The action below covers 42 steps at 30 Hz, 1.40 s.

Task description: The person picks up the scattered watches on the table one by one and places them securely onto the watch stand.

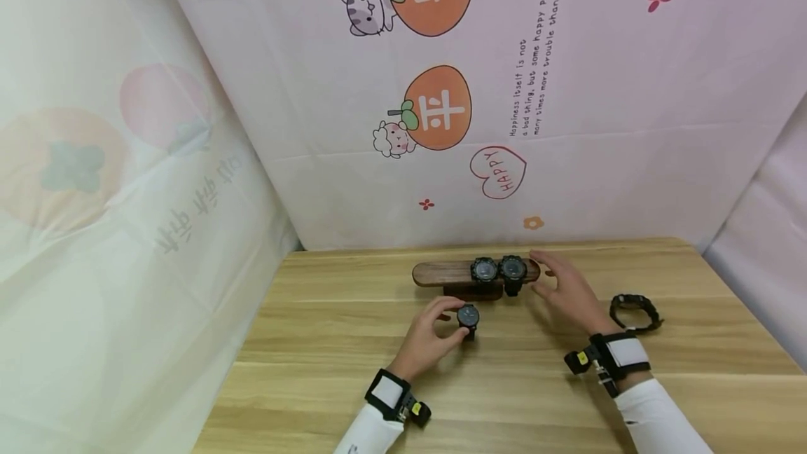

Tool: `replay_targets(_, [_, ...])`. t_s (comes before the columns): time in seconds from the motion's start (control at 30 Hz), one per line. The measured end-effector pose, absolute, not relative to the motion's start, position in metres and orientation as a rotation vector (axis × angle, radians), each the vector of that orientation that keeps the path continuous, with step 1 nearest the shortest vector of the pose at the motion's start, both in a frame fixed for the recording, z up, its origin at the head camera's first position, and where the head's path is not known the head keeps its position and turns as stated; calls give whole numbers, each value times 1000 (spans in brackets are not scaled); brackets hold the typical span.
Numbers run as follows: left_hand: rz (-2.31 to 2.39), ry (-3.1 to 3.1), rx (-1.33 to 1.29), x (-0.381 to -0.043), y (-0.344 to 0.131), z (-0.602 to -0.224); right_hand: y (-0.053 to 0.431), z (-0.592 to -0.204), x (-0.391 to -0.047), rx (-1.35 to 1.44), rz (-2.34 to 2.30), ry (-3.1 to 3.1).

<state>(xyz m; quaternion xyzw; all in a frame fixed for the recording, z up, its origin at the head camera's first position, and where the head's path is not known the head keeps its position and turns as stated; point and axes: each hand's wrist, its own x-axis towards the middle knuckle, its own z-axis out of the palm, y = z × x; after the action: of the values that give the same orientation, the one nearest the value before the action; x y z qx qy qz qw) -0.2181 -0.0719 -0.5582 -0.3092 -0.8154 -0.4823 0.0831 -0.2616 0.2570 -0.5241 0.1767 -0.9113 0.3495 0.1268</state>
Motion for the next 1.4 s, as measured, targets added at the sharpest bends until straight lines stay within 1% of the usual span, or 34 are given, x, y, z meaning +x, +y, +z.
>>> replay_targets(0.57, [-1378, -2463, -841, -222, -87, -558, 255, -527, -265, 505, 972, -2645])
replay_targets(0.97, [-1401, -2365, -826, -235, -109, -553, 255, -527, -263, 502, 1003, -2621])
replay_targets(1.4, [-1446, -2285, -723, -248, -130, -550, 256, -527, -266, 509, 1026, -2606])
